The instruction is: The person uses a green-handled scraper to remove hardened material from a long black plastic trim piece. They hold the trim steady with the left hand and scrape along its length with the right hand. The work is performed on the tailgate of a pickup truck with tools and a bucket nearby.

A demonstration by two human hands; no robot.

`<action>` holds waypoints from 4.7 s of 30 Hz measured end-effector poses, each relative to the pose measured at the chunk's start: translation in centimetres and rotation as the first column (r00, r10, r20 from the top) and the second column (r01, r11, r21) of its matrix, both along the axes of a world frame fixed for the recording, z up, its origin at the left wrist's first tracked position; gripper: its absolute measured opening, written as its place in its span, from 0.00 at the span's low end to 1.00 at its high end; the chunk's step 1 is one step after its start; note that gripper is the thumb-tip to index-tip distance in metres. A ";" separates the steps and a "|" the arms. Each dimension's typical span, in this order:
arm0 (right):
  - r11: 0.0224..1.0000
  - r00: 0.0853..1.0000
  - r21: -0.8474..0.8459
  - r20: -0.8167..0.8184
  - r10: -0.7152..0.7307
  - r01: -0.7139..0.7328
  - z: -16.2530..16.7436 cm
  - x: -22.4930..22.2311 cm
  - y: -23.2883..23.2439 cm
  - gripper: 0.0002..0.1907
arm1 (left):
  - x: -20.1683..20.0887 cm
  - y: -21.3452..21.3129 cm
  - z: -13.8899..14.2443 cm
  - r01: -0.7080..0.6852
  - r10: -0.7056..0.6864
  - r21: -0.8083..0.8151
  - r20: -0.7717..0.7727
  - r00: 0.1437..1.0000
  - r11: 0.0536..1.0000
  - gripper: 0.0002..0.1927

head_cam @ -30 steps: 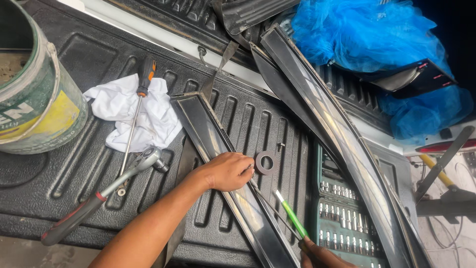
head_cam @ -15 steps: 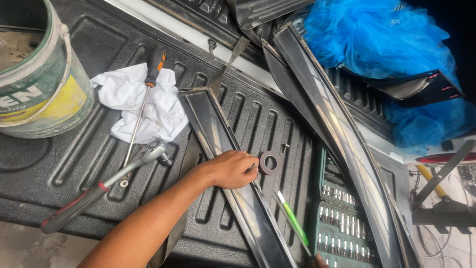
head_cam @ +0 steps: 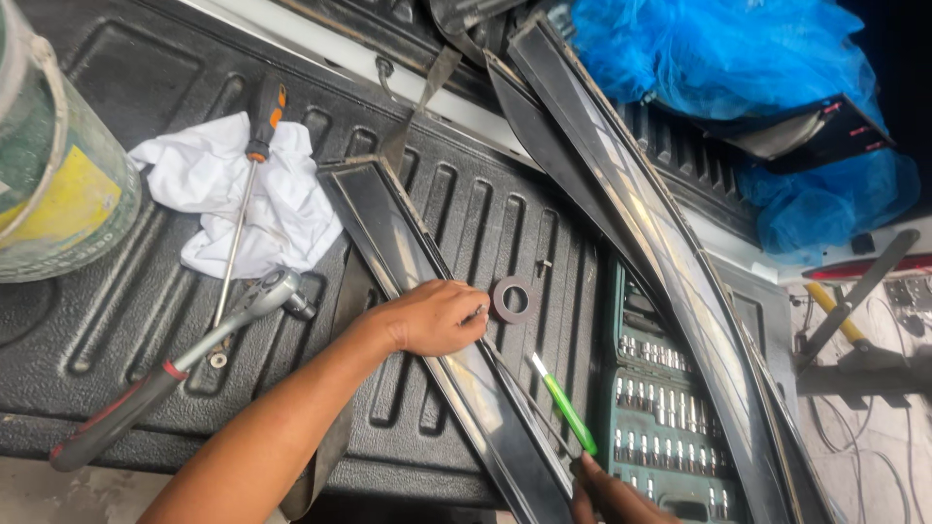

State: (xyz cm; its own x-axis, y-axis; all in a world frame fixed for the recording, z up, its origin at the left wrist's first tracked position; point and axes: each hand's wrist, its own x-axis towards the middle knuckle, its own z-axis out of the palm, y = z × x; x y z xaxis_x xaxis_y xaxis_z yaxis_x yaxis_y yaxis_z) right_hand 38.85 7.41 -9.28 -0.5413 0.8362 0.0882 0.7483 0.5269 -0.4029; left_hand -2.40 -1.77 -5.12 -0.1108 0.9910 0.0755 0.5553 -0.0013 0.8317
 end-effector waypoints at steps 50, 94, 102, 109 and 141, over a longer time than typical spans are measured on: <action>0.942 0.966 -0.274 0.224 -0.132 0.192 13.5 -6.6 -1.7 0.14 | 1.0 0.2 0.4 -0.039 0.039 0.004 -0.007 0.999 0.999 0.14; 0.979 0.996 -0.183 0.014 -0.084 0.085 10.3 -4.5 -0.6 0.09 | 0.8 0.2 1.4 -0.044 0.047 -0.062 0.059 0.997 0.997 0.16; 0.950 0.943 -0.256 -0.233 -0.239 0.177 2.4 0.8 -1.1 0.13 | 2.1 0.2 2.9 -0.088 0.117 -0.174 0.163 0.980 0.981 0.23; 0.907 0.767 -0.387 -0.528 -0.364 0.164 -2.2 3.0 -3.5 0.15 | 4.8 1.7 3.0 -0.102 0.106 0.044 -0.098 0.990 0.994 0.15; 0.893 0.820 -0.247 -0.360 -0.445 0.376 -1.0 3.4 -5.6 0.16 | 8.8 1.4 6.9 -0.161 0.150 -0.044 -0.193 0.970 0.986 0.11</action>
State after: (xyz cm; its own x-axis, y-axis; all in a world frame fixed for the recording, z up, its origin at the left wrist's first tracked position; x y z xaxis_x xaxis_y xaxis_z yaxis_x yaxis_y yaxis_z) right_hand 42.30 1.83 -10.30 -0.0918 0.9935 0.0677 0.6382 0.1109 -0.7618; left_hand 6.40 -0.36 1.73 -0.2531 0.9660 0.0520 0.6912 0.1430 0.7084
